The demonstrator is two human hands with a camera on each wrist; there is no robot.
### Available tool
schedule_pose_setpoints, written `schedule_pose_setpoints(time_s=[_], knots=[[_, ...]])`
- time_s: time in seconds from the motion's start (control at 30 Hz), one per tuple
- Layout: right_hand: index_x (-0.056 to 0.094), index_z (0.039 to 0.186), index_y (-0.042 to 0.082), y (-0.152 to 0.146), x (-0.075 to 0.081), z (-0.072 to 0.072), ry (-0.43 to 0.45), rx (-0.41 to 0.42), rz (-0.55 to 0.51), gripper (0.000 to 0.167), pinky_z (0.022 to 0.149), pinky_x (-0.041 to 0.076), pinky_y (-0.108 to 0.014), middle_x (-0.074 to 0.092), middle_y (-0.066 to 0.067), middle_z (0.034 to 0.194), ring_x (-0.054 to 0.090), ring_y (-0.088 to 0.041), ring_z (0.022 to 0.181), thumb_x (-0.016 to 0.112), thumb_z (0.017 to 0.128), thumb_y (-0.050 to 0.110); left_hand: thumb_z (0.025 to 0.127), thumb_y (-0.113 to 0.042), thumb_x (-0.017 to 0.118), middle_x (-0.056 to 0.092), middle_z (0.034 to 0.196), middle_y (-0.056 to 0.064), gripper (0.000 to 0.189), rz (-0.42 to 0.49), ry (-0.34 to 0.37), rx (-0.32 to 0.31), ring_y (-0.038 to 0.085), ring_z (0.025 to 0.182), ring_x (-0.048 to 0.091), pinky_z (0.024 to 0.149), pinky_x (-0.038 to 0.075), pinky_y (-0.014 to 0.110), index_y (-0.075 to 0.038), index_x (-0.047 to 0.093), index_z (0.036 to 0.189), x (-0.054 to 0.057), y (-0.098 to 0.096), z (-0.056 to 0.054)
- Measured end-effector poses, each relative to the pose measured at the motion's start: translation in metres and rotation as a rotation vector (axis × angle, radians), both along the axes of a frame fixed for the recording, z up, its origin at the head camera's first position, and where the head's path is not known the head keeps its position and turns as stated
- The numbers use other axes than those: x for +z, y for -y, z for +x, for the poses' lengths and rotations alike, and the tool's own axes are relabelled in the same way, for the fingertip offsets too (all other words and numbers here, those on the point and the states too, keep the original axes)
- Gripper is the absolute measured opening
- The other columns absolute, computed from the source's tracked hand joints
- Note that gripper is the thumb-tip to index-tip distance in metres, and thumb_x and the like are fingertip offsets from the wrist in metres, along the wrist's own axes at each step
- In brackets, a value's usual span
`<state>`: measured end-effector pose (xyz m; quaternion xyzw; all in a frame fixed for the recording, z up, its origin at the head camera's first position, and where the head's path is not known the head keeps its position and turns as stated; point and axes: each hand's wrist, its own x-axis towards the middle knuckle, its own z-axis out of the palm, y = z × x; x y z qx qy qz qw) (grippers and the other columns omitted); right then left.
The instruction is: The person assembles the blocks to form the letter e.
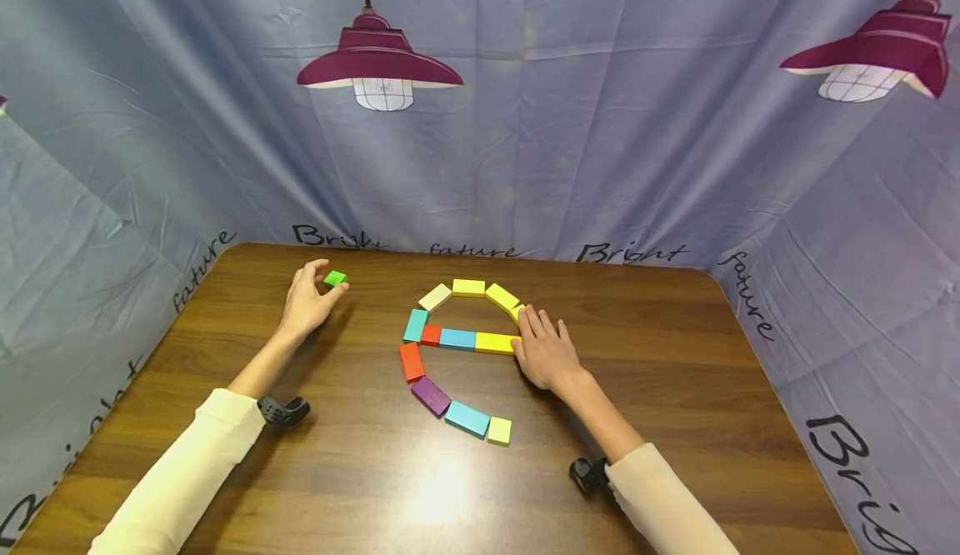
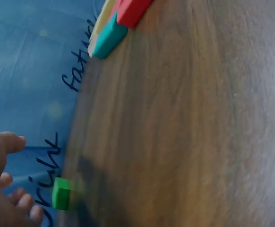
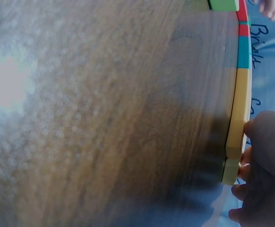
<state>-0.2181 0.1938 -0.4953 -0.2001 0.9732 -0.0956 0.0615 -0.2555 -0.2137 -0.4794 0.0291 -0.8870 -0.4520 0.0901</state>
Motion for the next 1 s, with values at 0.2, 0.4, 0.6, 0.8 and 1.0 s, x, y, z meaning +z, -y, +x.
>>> schedule_pose_setpoints(time_s=[0.2,0.4,0.6,0.8,1.0], knots=[[0.021,0.155,-0.006,0.000,-0.001,0.002,0.006,-0.002,-0.003,0.060,0.114,0.013,-0.064,0.020,-0.025,0.160,0.020,-0.044,0.146,0.036,0.109,0.029,0.095,-0.019,0.066,0.030,0.147,0.029,0.068,0.047,0.110,0.080,0.042,0.132,0.036,0.108,0.033,0.051,0.004,0.031,0.149,-0.015,0.002,-0.006],[0.020,0.156,-0.006,0.001,-0.001,0.002,0.013,-0.002,0.005,0.061,0.114,0.013,-0.064,0.020,-0.024,0.160,0.020,-0.043,0.146,0.036,0.109,0.030,0.095,-0.014,0.066,0.042,0.137,0.030,0.060,0.021,0.115,0.125,0.042,0.128,0.040,0.106,0.034,0.051,0.008,0.038,0.143,-0.021,0.005,-0.012],[0.021,0.156,-0.005,0.001,-0.001,0.000,0.003,-0.004,0.005,0.060,0.114,0.013,-0.064,0.020,-0.024,0.160,0.020,-0.043,0.146,0.036,0.109,0.030,0.095,-0.013,0.066,0.048,0.131,0.031,0.054,-0.002,0.094,0.142,0.042,0.125,0.043,0.104,0.036,0.051,0.010,0.044,0.139,-0.024,0.006,-0.017],[0.021,0.155,-0.006,0.001,-0.001,0.000,0.006,-0.005,0.006,0.061,0.114,0.013,-0.064,0.020,-0.024,0.160,0.020,-0.043,0.146,0.036,0.109,0.030,0.095,-0.013,0.064,0.052,0.126,0.030,0.052,-0.035,0.108,0.161,0.044,0.124,0.042,0.101,0.038,0.052,0.011,0.046,0.138,-0.024,0.006,-0.022],[0.020,0.156,-0.005,0.000,-0.001,0.000,0.007,-0.008,0.002,0.061,0.114,0.013,-0.064,0.020,-0.024,0.160,0.020,-0.043,0.146,0.036,0.109,0.030,0.094,-0.014,0.063,0.054,0.120,0.029,0.048,-0.070,0.113,0.184,0.043,0.118,0.047,0.097,0.041,0.052,0.012,0.052,0.134,-0.023,0.005,-0.024]])
